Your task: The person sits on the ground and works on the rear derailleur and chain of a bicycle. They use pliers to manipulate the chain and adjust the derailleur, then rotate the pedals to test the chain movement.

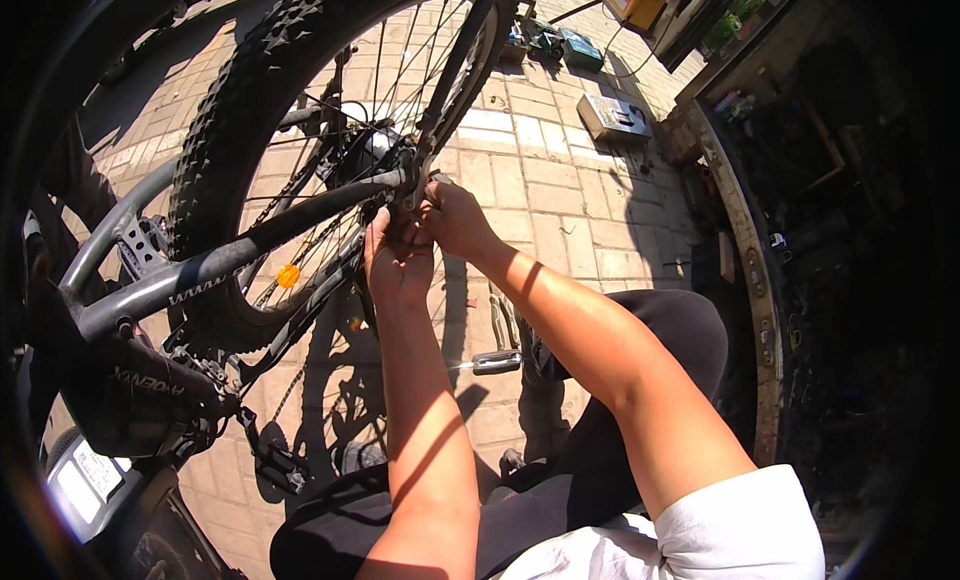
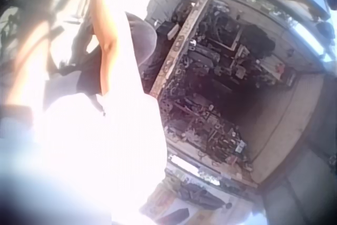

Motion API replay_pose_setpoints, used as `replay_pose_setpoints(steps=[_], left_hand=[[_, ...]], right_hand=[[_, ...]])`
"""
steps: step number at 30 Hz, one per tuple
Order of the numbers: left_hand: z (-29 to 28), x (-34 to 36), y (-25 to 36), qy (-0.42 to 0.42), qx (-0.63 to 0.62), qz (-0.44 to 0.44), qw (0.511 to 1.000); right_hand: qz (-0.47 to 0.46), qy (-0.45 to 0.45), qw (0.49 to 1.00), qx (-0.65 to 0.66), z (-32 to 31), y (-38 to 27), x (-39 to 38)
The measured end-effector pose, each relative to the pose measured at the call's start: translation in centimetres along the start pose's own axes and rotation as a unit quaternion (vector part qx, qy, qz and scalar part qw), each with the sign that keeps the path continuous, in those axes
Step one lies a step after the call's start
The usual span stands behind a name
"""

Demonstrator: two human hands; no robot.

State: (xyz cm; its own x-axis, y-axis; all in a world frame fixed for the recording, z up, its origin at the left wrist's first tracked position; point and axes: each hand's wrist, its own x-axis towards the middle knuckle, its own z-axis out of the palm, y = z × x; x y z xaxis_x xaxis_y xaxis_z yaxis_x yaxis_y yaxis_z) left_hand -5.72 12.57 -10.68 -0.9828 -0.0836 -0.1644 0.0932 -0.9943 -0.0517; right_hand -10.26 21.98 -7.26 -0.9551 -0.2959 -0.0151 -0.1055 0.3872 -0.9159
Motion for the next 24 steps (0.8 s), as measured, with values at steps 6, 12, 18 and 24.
replay_pose_setpoints(steps=[6, 12, 18, 24], left_hand=[[-0.4, 0.4, 0.1, 0.011, -0.008, 0.015, 1.000], [0.1, 0.5, -0.4, 0.047, -0.027, -0.002, 0.999], [-1.6, 1.1, 0.2, -0.007, -0.044, -0.010, 0.999], [-0.4, 1.0, -0.8, 0.064, -0.021, 0.001, 0.998]], right_hand=[[0.014, -0.050, 0.999, -0.001, -0.7, -0.9, -0.3], [0.058, -0.033, 0.998, -0.015, -1.0, -2.6, -0.5], [0.086, -0.036, 0.996, -0.007, -0.6, -5.7, -1.3], [0.033, 0.009, 0.984, -0.172, -1.8, -1.9, 0.0]])
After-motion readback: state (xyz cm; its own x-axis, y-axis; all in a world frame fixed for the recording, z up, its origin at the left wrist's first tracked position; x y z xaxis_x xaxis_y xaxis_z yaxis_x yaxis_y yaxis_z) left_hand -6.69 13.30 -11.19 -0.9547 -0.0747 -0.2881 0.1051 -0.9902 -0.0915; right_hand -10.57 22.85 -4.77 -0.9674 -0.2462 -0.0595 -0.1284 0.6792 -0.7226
